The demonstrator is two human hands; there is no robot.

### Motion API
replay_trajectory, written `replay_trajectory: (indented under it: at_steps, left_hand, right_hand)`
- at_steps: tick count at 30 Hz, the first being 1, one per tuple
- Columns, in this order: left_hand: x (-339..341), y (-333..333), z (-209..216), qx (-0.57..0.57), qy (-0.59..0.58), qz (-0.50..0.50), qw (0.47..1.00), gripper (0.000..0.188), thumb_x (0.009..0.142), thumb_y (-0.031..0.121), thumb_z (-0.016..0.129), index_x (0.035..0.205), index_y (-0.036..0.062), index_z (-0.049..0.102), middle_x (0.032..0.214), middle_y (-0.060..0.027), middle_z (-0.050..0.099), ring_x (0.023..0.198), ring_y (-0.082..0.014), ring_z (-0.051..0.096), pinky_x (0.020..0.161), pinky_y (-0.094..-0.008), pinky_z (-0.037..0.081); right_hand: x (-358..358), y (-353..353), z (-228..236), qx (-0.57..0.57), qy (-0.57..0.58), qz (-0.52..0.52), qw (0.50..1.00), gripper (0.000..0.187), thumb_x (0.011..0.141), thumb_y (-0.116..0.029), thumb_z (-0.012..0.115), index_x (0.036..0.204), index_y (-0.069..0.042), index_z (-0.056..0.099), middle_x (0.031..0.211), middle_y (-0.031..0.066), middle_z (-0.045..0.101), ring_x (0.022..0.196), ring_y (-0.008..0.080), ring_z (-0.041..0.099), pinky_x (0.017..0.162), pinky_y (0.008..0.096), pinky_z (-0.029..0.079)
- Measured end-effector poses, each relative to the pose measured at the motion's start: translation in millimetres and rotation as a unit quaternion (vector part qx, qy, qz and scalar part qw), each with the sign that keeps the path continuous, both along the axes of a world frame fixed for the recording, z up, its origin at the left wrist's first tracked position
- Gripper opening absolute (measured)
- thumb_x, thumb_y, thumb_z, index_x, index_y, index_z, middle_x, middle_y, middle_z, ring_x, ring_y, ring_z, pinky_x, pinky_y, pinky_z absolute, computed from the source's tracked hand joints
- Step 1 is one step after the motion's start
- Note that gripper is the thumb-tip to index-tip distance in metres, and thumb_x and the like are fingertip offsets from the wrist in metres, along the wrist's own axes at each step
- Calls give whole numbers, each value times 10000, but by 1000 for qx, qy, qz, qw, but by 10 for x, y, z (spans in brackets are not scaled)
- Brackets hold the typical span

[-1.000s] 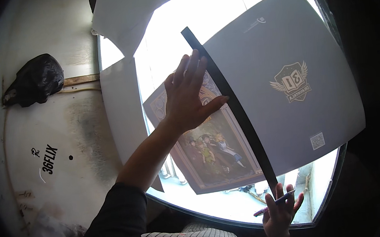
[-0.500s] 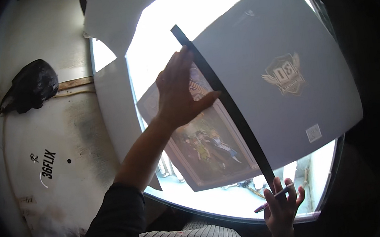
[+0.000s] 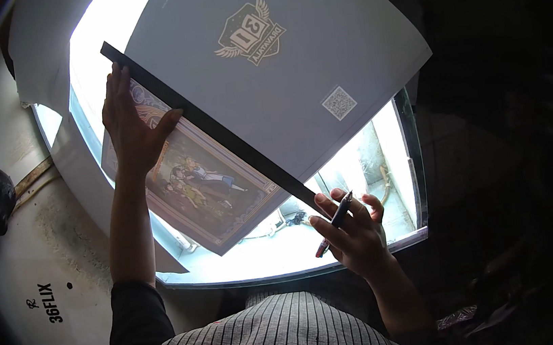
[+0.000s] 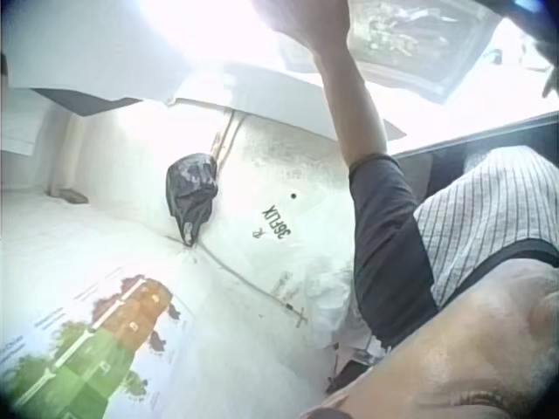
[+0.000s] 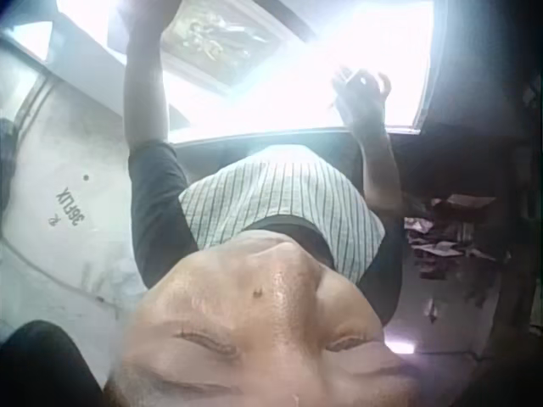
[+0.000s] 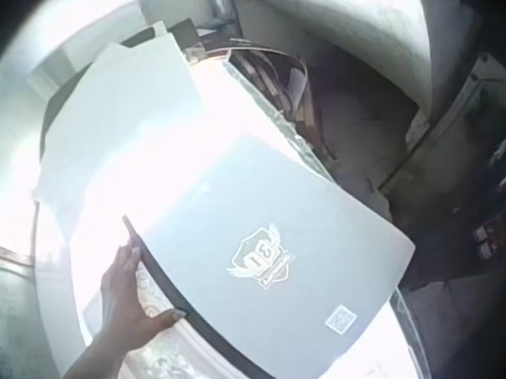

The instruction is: The person uses a marker and a straight edge to draw a line on a large poster positioned on a light table, lifting and adjusting the paper several times.

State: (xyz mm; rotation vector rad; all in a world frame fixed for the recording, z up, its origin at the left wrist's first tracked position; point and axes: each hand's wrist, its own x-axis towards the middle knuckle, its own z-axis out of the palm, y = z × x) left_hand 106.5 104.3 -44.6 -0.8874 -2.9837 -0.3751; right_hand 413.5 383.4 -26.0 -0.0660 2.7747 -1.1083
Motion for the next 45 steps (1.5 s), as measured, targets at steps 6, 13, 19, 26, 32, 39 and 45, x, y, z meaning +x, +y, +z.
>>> replay_trajectory:
  at_steps: [6, 13, 19, 26, 32, 39, 45]
  left_hand:
    - [-8, -13, 39, 10, -6, -1, 1000, 1083, 776, 706, 678, 1544, 75, 248, 1599, -226, 250, 1492, -421, 201, 1164, -610, 168]
    - [-2, -12, 1, 0, -6, 6, 1000, 1086, 769, 705, 683, 1545, 81, 248, 1602, -219, 244, 1494, -415, 199, 1167, -613, 162]
    - [-2, -23, 5, -1, -6, 9, 1000, 1082, 769, 699, 686, 1543, 83, 250, 1602, -212, 248, 1494, -410, 201, 1167, -611, 165]
    - [-3, -11, 32, 6, -14, 8, 1000, 1075, 772, 685, 694, 1539, 76, 252, 1601, -210, 252, 1493, -408, 205, 1169, -608, 166]
    - [4, -1, 16, 2, -6, 0, 1000, 1072, 769, 674, 706, 1539, 80, 253, 1601, -210, 254, 1489, -408, 213, 1172, -601, 167]
    - [4, 58, 167, -12, -42, 33, 999, 1109, 739, 667, 745, 1536, 72, 256, 1594, -212, 265, 1486, -406, 220, 1175, -578, 180]
    - [-12, 113, 114, -12, -20, 44, 999, 1202, 660, 772, 735, 1503, 35, 300, 1551, -233, 309, 1461, -415, 254, 1158, -607, 194]
  right_hand:
    - [-17, -21, -17, 7, 17, -3, 1000, 459, 859, -165, 734, 1281, -289, 603, 1396, 6, 608, 1376, 203, 452, 1143, 472, 163]
    - [-11, -11, -48, -1, 22, -6, 1000, 468, 851, -157, 746, 1277, -289, 605, 1390, 9, 614, 1372, 199, 456, 1145, 463, 165]
    - [-27, -15, -24, -4, 15, -9, 1000, 485, 839, -145, 755, 1279, -284, 604, 1380, 8, 622, 1366, 200, 465, 1144, 462, 168]
    - [-40, -32, -17, 1, 16, -9, 1000, 485, 813, -132, 770, 1251, -270, 615, 1355, 10, 639, 1348, 204, 481, 1142, 460, 174]
    - [-20, -14, -22, -4, 15, -16, 1000, 475, 810, -110, 762, 1238, -264, 624, 1351, 10, 642, 1348, 207, 481, 1140, 462, 178]
    - [-78, -36, 12, -11, 14, -6, 1000, 447, 795, -92, 755, 1202, -246, 652, 1343, 28, 647, 1351, 218, 478, 1139, 463, 180]
    - [-296, 180, 24, -104, 119, -53, 986, 291, 985, -350, 596, 1190, -145, 623, 1034, 47, 706, 1052, 226, 603, 925, 456, 389]
